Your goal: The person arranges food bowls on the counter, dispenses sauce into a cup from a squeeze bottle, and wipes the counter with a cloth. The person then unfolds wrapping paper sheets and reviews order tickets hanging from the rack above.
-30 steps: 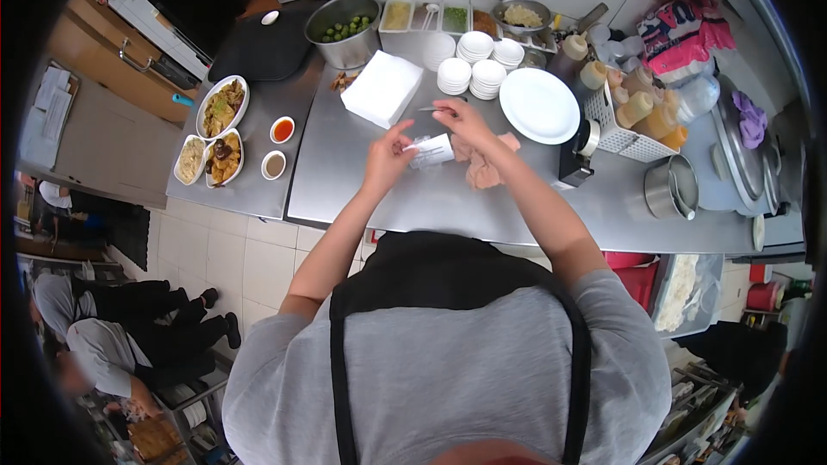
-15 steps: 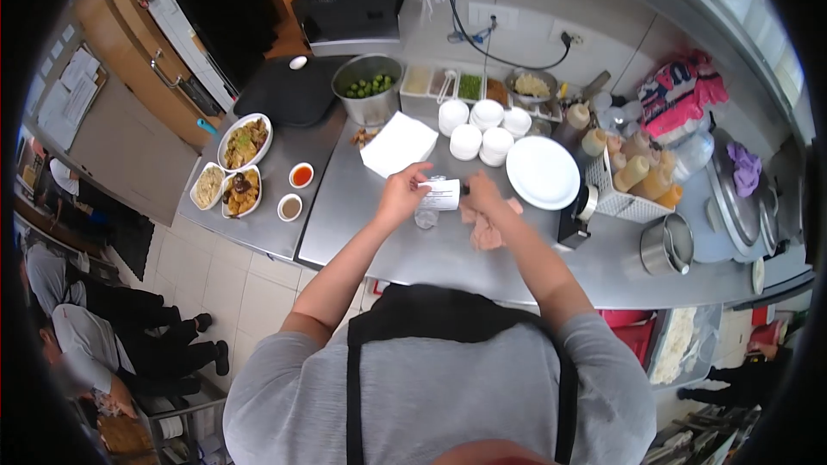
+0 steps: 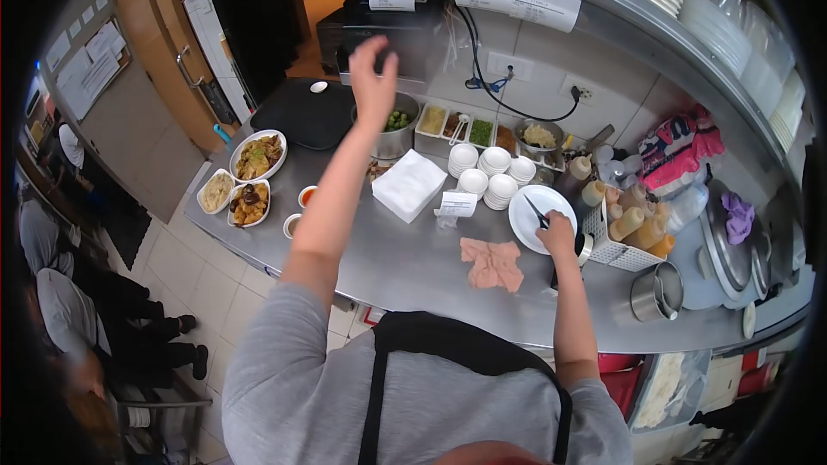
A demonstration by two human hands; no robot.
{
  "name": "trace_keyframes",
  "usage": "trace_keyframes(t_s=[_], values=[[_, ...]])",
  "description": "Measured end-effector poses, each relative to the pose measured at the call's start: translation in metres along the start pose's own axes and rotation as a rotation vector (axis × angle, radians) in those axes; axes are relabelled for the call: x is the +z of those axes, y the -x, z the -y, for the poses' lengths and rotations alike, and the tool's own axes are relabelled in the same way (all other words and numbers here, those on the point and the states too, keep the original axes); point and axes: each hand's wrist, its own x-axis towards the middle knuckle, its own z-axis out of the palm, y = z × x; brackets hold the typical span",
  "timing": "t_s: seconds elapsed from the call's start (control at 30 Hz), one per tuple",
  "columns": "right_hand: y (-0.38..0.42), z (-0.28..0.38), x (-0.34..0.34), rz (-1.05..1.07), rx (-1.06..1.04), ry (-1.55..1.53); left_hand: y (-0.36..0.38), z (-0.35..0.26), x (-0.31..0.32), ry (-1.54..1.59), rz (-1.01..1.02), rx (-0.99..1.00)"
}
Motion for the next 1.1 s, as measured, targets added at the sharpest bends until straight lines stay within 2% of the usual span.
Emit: trace_keyframes(t_s=[0.03,0.1,0.13,0.2,0.23,0.3,0.37,0.4,0.43,0.57,0.77,0.8,0.9,0.97,1.0,1.07,1.1], values=[[0.001,-0.007,-0.002,0.032,0.036,0.025,-0.023,0.010,0.004,-0.039,-0.074,0.032],[0.005,-0.019,0.008,-0.037,0.003,0.013,-0.061,0.032,0.017,-0.074,-0.145,-0.065],[0.007,-0.024,0.012,-0.106,-0.028,0.002,-0.076,0.041,0.023,-0.073,-0.148,-0.063],[0.010,-0.020,0.013,-0.181,-0.066,0.000,-0.098,0.051,0.030,-0.115,-0.104,-0.251],[0.011,-0.015,0.013,-0.249,-0.101,-0.003,-0.102,0.049,0.028,-0.111,-0.105,-0.248],[0.011,-0.004,0.010,-0.291,-0.112,-0.053,-0.109,0.047,0.025,0.015,0.041,-0.481],[0.011,0.013,-0.002,-0.300,-0.211,-0.176,-0.107,0.046,0.018,0.125,0.048,-0.504],[0.011,0.025,-0.010,-0.334,-0.274,-0.256,-0.103,0.045,0.013,0.365,0.047,-0.523],[0.011,0.039,-0.021,-0.335,-0.269,-0.257,-0.097,0.039,0.008,0.604,0.047,-0.539],[0.017,0.102,-0.066,-0.334,-0.363,-0.673,-0.046,-0.026,-0.020,0.743,0.231,-0.519],[0.015,0.171,-0.107,-0.050,-0.448,-1.308,0.047,-0.097,-0.043,0.906,0.492,-0.739],[0.016,0.180,-0.111,0.006,-0.363,-1.394,0.059,-0.102,-0.046,0.922,0.512,-0.784],[0.003,0.189,-0.102,0.023,-0.400,-1.437,0.096,-0.109,-0.053,0.967,0.538,-0.865],[-0.001,0.188,-0.097,0.016,-0.373,-1.429,0.119,-0.118,-0.057,1.073,0.383,-1.029],[-0.002,0.187,-0.097,0.016,-0.369,-1.402,0.134,-0.120,-0.059,1.074,0.388,-1.028],[-0.004,0.183,-0.093,-0.011,-0.346,-1.308,0.160,-0.135,-0.062,1.173,0.509,-1.103],[-0.004,0.180,-0.092,-0.008,-0.342,-1.307,0.177,-0.139,-0.062,1.200,0.648,-1.100]])
